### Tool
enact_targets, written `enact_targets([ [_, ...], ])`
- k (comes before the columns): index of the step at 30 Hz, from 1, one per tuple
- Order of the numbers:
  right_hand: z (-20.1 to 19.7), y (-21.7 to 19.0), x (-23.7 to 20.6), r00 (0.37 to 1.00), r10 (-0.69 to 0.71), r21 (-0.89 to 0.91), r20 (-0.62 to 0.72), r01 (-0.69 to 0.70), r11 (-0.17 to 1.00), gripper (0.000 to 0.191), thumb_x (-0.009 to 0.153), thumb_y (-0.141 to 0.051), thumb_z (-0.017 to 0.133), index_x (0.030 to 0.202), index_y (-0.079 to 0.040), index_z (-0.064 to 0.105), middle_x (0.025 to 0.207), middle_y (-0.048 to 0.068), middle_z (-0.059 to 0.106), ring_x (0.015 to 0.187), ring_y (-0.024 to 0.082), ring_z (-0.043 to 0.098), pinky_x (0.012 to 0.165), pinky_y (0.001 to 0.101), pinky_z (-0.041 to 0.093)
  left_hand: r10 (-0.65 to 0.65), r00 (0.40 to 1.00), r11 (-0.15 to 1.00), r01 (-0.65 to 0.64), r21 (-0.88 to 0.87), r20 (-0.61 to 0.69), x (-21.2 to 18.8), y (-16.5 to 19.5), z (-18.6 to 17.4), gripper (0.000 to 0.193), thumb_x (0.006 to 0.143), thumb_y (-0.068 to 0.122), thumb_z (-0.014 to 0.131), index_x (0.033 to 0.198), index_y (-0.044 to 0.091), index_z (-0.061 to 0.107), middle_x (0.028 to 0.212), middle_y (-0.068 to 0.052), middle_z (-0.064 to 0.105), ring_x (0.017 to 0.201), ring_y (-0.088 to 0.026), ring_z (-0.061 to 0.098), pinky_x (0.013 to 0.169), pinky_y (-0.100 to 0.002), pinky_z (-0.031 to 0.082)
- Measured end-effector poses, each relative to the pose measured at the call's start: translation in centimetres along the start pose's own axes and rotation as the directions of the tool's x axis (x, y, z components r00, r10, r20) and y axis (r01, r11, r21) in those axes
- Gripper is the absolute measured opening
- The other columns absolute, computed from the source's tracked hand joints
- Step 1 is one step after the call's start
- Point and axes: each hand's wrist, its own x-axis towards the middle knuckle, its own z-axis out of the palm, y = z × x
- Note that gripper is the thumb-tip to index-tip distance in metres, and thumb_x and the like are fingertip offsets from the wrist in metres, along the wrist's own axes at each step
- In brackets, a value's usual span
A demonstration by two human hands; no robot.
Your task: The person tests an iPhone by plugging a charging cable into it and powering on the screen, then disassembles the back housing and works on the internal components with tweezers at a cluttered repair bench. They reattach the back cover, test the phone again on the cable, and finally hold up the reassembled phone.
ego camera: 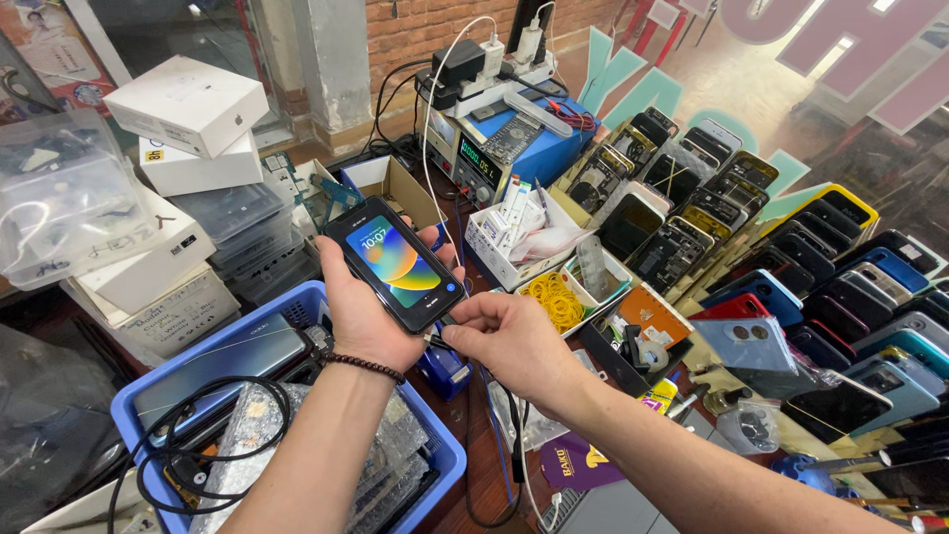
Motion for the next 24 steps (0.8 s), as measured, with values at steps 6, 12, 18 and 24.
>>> enact_targets([
  [6,-0.4,-0.9,0.1,0.964,-0.072,-0.239,-0.256,0.009,0.971,0.04,0.088,-0.033,0.077,0.107,0.001,0.07,0.088,0.007,0.072,0.077,0.01,0.063,0.069,0.0256,0.054,-0.016,1.0,1.0,0.016,0.006,-0.005,0.3,0.0,-0.6,0.086,0.094,0.081,0.02,0.116,0.01,0.062,0.106,-0.015,0.071,0.095,-0.034,0.067,0.086,-0.055,0.056],
  [12,-1.2,-2.2,1.6,0.967,-0.239,-0.015,-0.091,0.239,0.971,0.048,0.096,-0.034,0.06,0.134,-0.005,0.056,0.117,0.004,0.074,0.101,0.008,0.067,0.089,0.0251,0.054,-0.105,0.993,0.994,0.103,0.049,0.052,0.3,-0.1,-0.9,0.09,0.096,0.079,0.022,0.12,0.004,0.066,0.109,-0.015,0.071,0.098,-0.03,0.068,0.09,-0.046,0.056],
  [18,-1.6,-2.9,3.3,0.976,-0.213,-0.017,0.036,0.213,0.977,0.052,0.101,-0.036,0.057,0.141,-0.003,0.06,0.121,0.004,0.073,0.11,0.009,0.064,0.095,0.0252,0.052,-0.085,0.996,0.991,0.081,0.107,0.037,0.0,-0.7,-0.3,0.076,0.1,0.074,0.027,0.119,0.011,0.066,0.111,-0.006,0.071,0.099,-0.023,0.069,0.091,-0.044,0.056],
  [24,-1.9,-3.0,3.6,0.959,-0.267,-0.047,0.096,0.273,0.961,0.049,0.101,-0.032,0.061,0.14,-0.003,0.06,0.108,0.004,0.068,0.096,0.009,0.062,0.086,0.0265,0.053,-0.129,0.989,0.989,0.122,0.088,0.078,-0.2,-0.5,-0.3,0.077,0.098,0.076,0.027,0.118,0.011,0.066,0.111,-0.007,0.072,0.1,-0.024,0.069,0.09,-0.043,0.057],
])
